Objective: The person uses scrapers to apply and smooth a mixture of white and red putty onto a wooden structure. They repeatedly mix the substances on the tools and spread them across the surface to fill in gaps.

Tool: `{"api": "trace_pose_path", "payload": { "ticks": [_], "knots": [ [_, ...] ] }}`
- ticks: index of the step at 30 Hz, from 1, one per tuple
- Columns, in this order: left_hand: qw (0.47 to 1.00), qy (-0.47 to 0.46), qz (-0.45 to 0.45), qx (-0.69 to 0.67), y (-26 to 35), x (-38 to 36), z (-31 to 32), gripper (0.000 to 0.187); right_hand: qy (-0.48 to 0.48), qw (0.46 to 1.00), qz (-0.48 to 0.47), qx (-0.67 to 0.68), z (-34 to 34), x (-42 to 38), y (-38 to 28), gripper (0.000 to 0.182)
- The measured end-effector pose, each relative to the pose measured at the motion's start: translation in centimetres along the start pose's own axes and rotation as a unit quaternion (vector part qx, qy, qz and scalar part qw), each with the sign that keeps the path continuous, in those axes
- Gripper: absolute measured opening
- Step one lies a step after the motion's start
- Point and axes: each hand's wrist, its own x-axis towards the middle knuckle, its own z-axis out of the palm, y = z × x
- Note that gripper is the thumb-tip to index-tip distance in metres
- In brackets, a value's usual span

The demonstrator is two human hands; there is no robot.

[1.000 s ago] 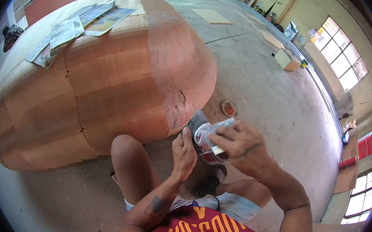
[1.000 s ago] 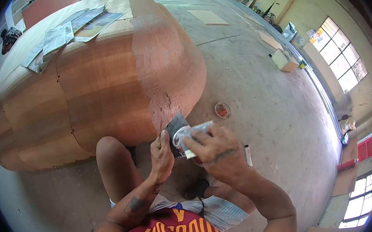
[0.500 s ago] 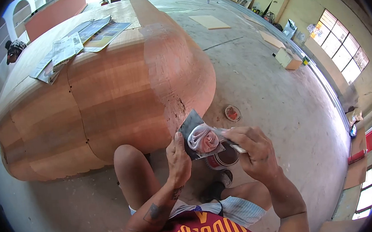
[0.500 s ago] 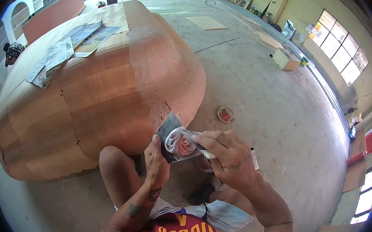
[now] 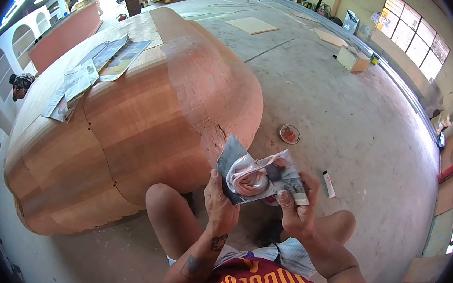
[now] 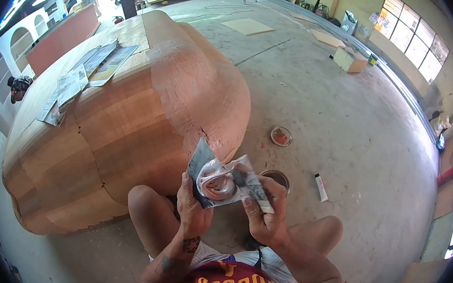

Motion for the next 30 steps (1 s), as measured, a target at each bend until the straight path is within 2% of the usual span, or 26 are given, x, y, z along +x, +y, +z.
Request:
{"api": "trace_pose_path", "payload": {
  "ticks": [3,6,9,12,13,14,15,18,21,25,28,30],
  "knots": [
    [1.0,0.016,0.0,0.008,-0.2,0.3,-0.5,0.044,-0.077,0.991,-0.083,-0.075,-0.9,1.5,0.3,0.039],
    [0.999,0.013,0.003,0.049,0.2,0.5,-0.8,0.045,-0.182,0.971,-0.078,-0.137,-2.3,2.0,0.1,0.039],
    [0.996,0.012,0.012,0.088,0.8,0.4,-0.2,0.046,-0.334,0.899,0.011,-0.284,-4.4,1.9,0.6,0.037],
    [0.994,0.004,0.014,0.104,0.9,0.7,-0.2,0.047,-0.198,0.947,0.04,-0.251,-5.6,1.6,1.4,0.033],
    [0.993,0.005,0.015,0.115,0.9,0.7,-0.6,0.047,-0.152,0.971,0.135,-0.126,-5.9,1.4,1.3,0.032],
    [0.992,0.005,0.015,0.126,0.9,0.8,-0.9,0.048,-0.1,0.969,0.228,0.004,-6.3,0.9,0.9,0.03],
    [0.989,0.008,0.023,0.145,0.9,0.9,-1.2,0.048,-0.043,0.939,0.313,0.134,-6.5,0.4,0.6,0.029],
    [0.976,0.0,0.041,0.213,0.6,1.3,-2.0,0.048,0.047,0.92,0.31,0.236,-4.7,-1.4,1.3,0.027],
    [0.961,-0.019,0.053,0.271,0.2,1.2,-2.9,0.047,0.079,0.87,0.371,0.314,-4.0,-2.7,2.6,0.029],
    [0.951,-0.005,0.072,0.301,0.0,1.5,-4.1,0.046,0.161,0.866,0.335,0.334,-4.4,-2.8,2.1,0.032],
    [0.947,-0.001,0.079,0.311,0.3,1.5,-3.7,0.044,0.152,0.848,0.35,0.367,-5.0,-2.9,2.1,0.032],
    [0.941,-0.001,0.091,0.327,0.2,1.5,-3.2,0.041,0.113,0.874,0.345,0.323,-4.3,-3.5,3.2,0.031]
  ]
}}
